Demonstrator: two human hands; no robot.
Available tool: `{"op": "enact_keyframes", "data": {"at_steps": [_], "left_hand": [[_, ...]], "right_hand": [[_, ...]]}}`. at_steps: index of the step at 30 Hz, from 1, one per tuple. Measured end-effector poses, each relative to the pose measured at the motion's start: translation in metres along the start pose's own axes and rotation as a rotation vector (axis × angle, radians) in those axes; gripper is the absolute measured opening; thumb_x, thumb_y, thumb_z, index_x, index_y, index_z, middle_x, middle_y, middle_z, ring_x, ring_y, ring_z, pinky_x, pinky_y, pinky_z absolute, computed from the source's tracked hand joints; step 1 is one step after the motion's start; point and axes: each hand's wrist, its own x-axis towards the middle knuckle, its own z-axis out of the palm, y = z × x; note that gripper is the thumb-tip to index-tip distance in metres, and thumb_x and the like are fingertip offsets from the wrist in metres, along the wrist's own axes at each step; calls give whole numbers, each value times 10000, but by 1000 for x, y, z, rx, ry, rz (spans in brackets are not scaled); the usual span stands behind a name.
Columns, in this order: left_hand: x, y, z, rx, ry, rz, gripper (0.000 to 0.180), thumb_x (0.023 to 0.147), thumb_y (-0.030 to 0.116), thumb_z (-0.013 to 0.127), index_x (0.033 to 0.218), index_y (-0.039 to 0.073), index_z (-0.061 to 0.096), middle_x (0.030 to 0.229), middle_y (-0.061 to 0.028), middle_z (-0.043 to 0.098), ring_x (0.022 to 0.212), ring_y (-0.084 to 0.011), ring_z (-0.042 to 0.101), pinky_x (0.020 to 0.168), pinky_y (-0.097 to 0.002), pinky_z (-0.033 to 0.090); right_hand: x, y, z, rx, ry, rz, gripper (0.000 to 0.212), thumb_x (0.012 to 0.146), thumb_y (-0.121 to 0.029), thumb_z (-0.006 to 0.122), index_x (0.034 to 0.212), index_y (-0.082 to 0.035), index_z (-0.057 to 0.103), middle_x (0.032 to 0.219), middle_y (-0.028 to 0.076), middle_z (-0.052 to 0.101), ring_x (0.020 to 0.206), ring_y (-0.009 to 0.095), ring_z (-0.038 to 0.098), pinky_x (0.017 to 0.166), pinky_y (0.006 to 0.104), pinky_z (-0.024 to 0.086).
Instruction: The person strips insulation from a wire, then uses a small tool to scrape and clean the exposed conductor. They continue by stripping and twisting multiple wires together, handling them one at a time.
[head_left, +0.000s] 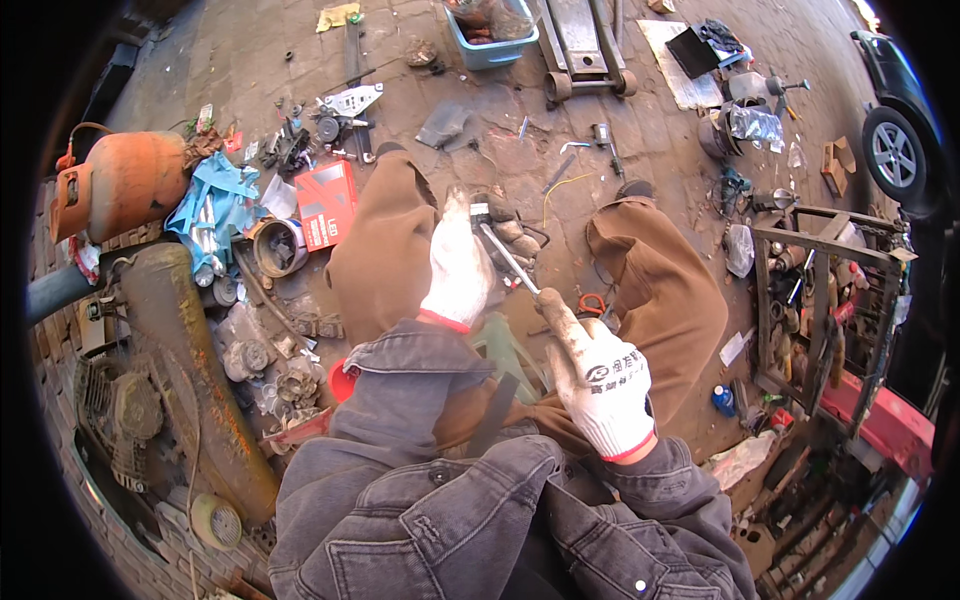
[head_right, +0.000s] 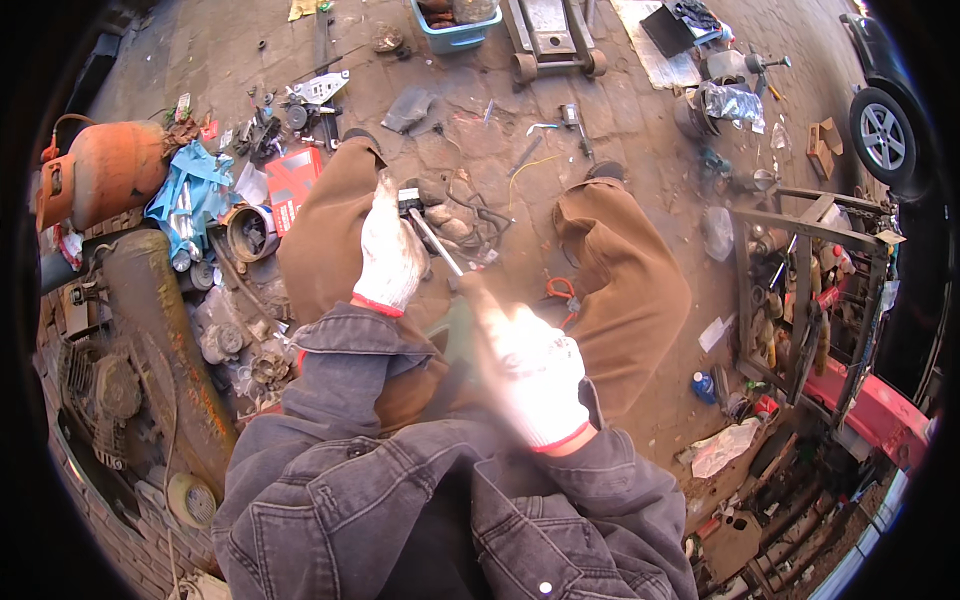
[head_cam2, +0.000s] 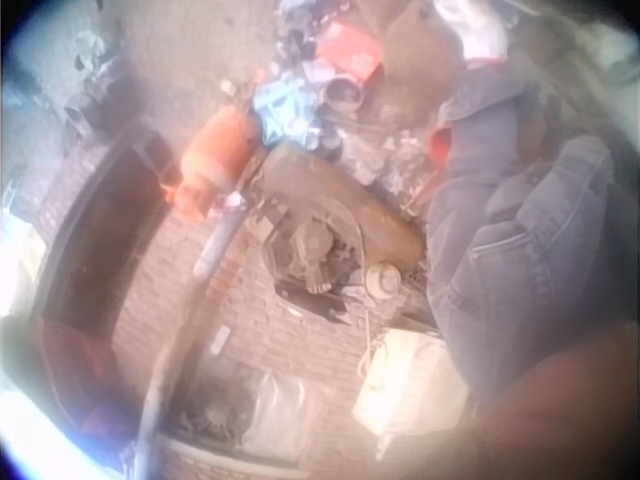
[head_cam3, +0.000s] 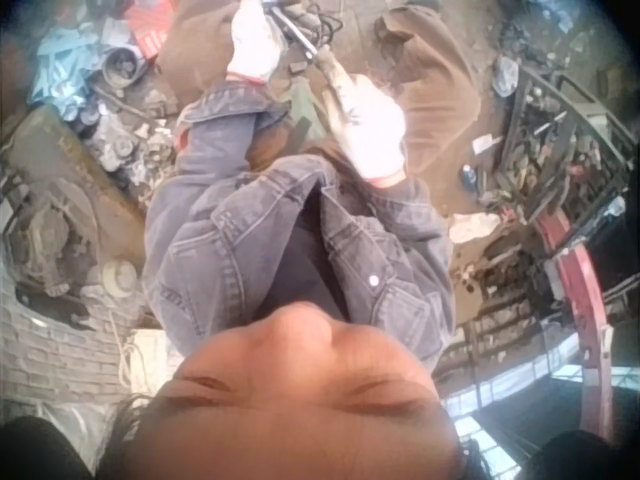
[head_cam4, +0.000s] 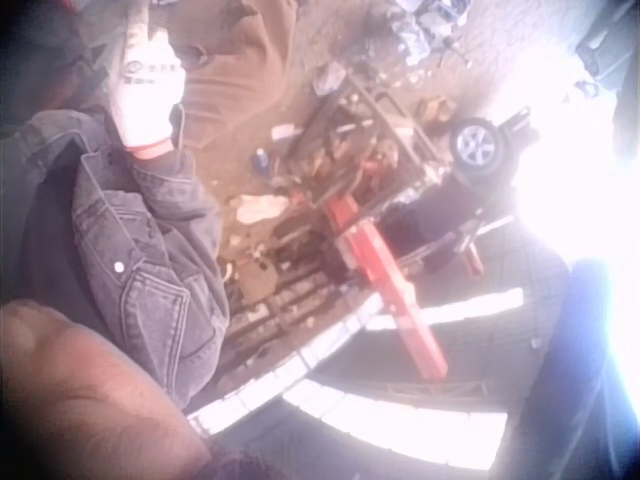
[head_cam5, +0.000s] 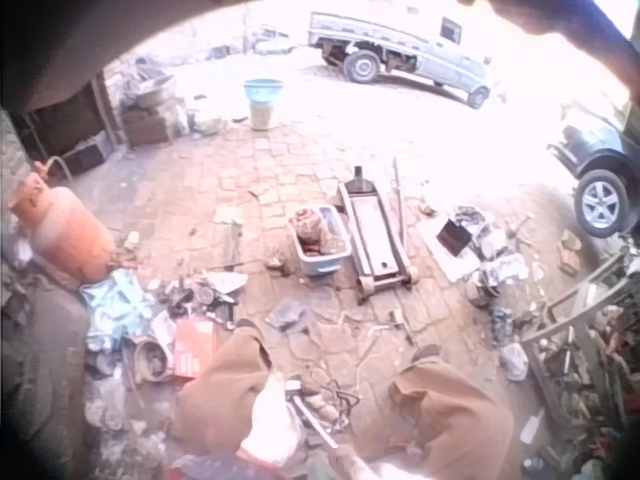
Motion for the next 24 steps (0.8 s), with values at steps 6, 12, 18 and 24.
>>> {"op": "enact_keyframes", "data": {"at_steps": [6,12,18,24], "left_hand": [[3,-3,-10,83,18,64,608,991,660,485,967,70,625,708,-88,606,571,-285,619,518,-406,542],[8,-3,-27,160,23,201,527,1018,590,492,920,84,597,698,-69,601,536,-211,578,472,-365,498],[19,-9,-36,306,34,217,474,1042,540,478,982,86,598,706,-77,620,524,-202,583,465,-337,510],[20,-14,-38,449,-63,238,408,1099,404,413,1054,46,603,899,-105,684,757,-232,672,692,-343,574]], "right_hand": [[0,-11,16,-84,7,-16,554,904,-152,692,1442,-184,567,818,89,584,616,275,620,545,406,480],[3,-22,14,-25,16,0,536,908,-151,690,1430,-186,573,798,96,585,610,283,619,544,406,487],[13,-4,-11,119,23,-57,506,896,-114,687,1393,-165,606,832,124,650,678,323,648,636,420,528],[28,42,-21,340,-44,-162,450,912,-160,693,1344,-47,635,1190,184,725,967,305,734,881,358,556]]}}
